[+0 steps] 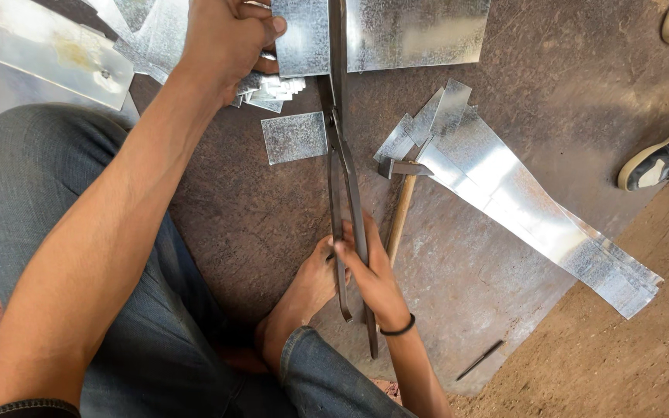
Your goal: The person sits on the floor and cuts a long galvanized sheet-metal strip into small rectangular pieces using large hand shears, cutting one piece at a time and setting the cut pieces on a growing pile beside them.
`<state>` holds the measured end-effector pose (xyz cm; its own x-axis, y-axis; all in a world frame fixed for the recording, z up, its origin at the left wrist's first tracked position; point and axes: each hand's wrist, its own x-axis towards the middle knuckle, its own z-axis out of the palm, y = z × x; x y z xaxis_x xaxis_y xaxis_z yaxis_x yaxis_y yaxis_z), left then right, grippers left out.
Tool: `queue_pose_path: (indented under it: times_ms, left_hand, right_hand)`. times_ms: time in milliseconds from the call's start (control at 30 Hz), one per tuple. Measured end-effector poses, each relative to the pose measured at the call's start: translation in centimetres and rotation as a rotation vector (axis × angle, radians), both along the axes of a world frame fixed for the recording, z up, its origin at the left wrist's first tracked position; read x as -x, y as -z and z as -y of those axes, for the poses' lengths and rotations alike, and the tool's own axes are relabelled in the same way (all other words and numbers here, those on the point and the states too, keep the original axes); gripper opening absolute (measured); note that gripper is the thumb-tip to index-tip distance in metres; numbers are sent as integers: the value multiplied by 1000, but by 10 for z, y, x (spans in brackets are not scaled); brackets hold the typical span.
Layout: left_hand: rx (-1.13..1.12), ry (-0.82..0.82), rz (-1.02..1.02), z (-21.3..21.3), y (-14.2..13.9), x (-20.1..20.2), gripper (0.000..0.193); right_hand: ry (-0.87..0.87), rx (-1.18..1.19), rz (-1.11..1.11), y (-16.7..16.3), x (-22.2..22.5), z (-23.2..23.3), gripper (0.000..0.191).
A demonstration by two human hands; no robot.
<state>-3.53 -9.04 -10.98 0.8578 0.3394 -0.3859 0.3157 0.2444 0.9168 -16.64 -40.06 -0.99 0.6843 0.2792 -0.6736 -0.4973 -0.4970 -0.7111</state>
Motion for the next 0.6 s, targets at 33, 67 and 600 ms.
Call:
queue_pose_path:
  times_ms: [33, 67, 600]
  left_hand:
    - [16, -17, -2, 0, 2, 0, 18]
    - [24, 2, 2, 1, 4, 0, 14]
    - [-36, 127, -16, -8, -30, 7, 7]
  right_hand:
    - [34, 77, -36, 3, -2, -3, 58]
    - [24, 116, -71, 6, -4, -4, 51]
    - [-284, 410, 580, 47, 10, -13, 33]
